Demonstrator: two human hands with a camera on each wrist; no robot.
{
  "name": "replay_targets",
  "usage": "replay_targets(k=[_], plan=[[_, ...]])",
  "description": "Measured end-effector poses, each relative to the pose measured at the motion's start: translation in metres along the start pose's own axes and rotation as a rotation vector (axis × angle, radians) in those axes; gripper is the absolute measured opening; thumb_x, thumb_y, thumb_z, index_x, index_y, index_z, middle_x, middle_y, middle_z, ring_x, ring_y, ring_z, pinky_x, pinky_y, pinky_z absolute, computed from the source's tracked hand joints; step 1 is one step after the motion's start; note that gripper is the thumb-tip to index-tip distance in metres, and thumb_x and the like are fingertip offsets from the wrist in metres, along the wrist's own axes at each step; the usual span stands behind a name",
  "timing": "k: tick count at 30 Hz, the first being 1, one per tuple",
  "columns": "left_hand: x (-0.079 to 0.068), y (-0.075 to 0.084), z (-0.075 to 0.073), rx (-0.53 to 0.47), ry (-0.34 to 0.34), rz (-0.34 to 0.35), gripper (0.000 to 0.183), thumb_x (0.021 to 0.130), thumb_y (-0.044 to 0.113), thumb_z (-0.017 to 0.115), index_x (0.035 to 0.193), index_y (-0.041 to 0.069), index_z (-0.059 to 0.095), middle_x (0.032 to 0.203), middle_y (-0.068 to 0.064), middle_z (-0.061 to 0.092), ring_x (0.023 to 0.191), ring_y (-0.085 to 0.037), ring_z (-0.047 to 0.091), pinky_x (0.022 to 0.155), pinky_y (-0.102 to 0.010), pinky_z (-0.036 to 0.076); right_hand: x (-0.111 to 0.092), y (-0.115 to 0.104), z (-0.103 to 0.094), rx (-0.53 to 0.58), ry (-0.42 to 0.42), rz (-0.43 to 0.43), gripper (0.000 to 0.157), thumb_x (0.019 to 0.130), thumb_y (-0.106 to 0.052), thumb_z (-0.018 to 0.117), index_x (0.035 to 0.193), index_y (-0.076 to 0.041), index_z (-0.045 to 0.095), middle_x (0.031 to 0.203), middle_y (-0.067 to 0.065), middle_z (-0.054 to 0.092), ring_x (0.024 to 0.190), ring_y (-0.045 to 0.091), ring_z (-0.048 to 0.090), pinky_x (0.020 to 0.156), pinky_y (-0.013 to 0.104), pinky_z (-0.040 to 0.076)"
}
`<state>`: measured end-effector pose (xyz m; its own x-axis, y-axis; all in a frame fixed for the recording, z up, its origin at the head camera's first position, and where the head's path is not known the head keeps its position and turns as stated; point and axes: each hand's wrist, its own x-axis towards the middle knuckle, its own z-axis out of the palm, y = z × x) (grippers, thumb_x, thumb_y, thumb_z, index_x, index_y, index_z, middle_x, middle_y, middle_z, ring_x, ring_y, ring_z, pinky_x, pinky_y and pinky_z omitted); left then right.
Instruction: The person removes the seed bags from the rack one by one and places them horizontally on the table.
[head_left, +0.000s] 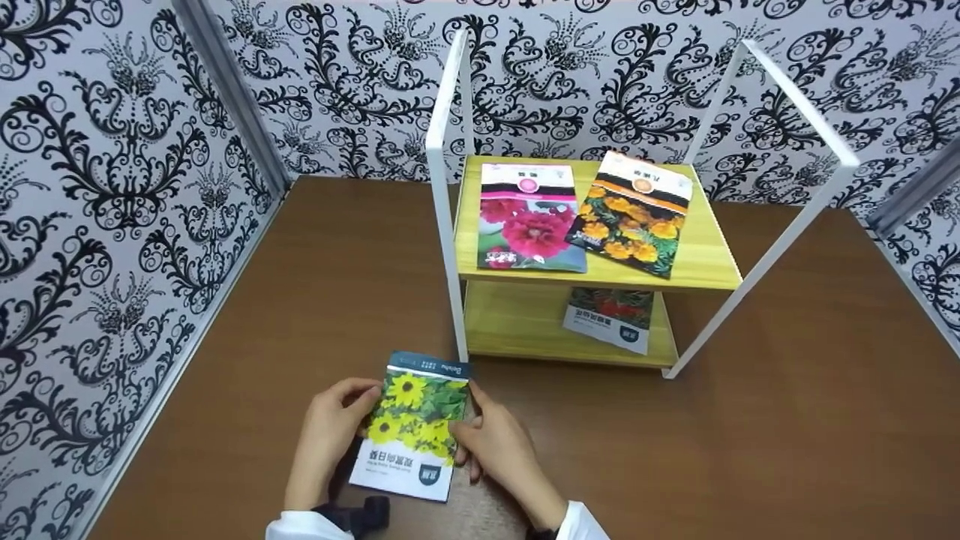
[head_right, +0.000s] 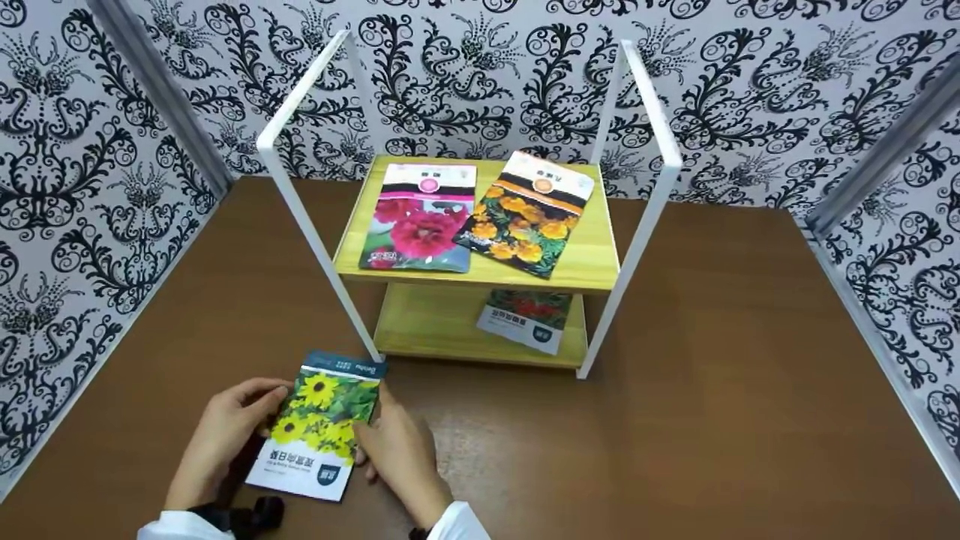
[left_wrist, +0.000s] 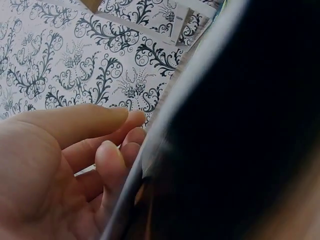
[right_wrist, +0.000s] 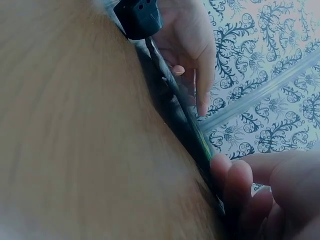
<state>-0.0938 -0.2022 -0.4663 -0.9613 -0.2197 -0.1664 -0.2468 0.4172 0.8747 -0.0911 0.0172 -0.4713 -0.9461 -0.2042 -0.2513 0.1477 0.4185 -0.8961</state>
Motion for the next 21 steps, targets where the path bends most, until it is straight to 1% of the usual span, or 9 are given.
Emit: replay_targets(k=[4,7,9,13,16,19,21], plan=[[0.000,-0.001,0.000,-0.012,0.003,-0.015,0.020,0.086,0.033,0.059,0.101,0.020,0.065,0.094,-0.003,0.060,0.073,-0.019,0.052,0.051,-0.025,0.045,-0.001,0.001,0.000,-0.004,0.035,-0.008,0.071,0.081,-0.027,0.063,0.141,-0.012,0.027,0.053,0.000,0.059,0.031,0.013,0.049,0.031,0.031,0.042],[0.000,0.000,-0.001,-0.028,0.007,-0.013,0.026,0.085,0.038,0.058,0.104,0.022,0.064,0.096,-0.002,0.059,0.074,-0.020,0.051,0.052,-0.026,0.044,-0.002,0.002,-0.002,0.026,0.046,-0.025,0.069,0.083,-0.028,0.062,0.141,-0.016,0.027,0.054,0.001,0.059,0.032,0.014,0.050,0.032,0.033,0.044],[0.000,0.001,-0.001,-0.057,0.013,-0.004,0.029,0.085,0.041,0.057,0.106,0.022,0.063,0.095,-0.003,0.058,0.072,-0.021,0.051,0.051,-0.026,0.044,-0.004,0.003,-0.004,0.053,0.047,-0.031,0.066,0.084,-0.029,0.061,0.140,-0.018,0.028,0.055,0.002,0.059,0.032,0.015,0.050,0.033,0.034,0.044],[-0.001,0.004,-0.001,-0.158,0.028,0.055,0.036,0.083,0.045,0.057,0.109,0.020,0.062,0.088,-0.008,0.057,0.064,-0.022,0.050,0.047,-0.026,0.043,-0.005,0.006,-0.008,0.098,0.047,-0.060,0.061,0.086,-0.028,0.058,0.139,-0.019,0.030,0.057,0.003,0.059,0.035,0.015,0.050,0.034,0.035,0.045],[-0.002,0.006,-0.002,-0.256,0.019,0.111,0.040,0.082,0.046,0.057,0.110,0.018,0.062,0.083,-0.012,0.056,0.058,-0.021,0.049,0.043,-0.024,0.040,-0.005,0.009,-0.012,0.171,0.045,-0.102,0.059,0.087,-0.026,0.056,0.139,-0.019,0.029,0.059,0.005,0.059,0.037,0.016,0.050,0.035,0.036,0.045],[-0.005,0.008,-0.003,-0.355,0.014,0.168,0.040,0.084,0.042,0.057,0.111,0.013,0.061,0.078,-0.016,0.055,0.051,-0.018,0.045,0.038,-0.024,0.034,-0.006,0.010,-0.017,0.247,0.039,-0.142,0.057,0.089,-0.024,0.054,0.140,-0.017,0.028,0.061,0.008,0.060,0.040,0.016,0.050,0.036,0.035,0.045],[-0.007,0.009,-0.004,-0.420,-0.003,0.210,0.038,0.087,0.036,0.055,0.113,0.009,0.059,0.077,-0.018,0.054,0.047,-0.016,0.043,0.034,-0.024,0.030,-0.009,0.008,-0.021,0.281,0.035,-0.155,0.056,0.090,-0.023,0.053,0.140,-0.014,0.028,0.063,0.010,0.060,0.041,0.019,0.051,0.037,0.036,0.046]])
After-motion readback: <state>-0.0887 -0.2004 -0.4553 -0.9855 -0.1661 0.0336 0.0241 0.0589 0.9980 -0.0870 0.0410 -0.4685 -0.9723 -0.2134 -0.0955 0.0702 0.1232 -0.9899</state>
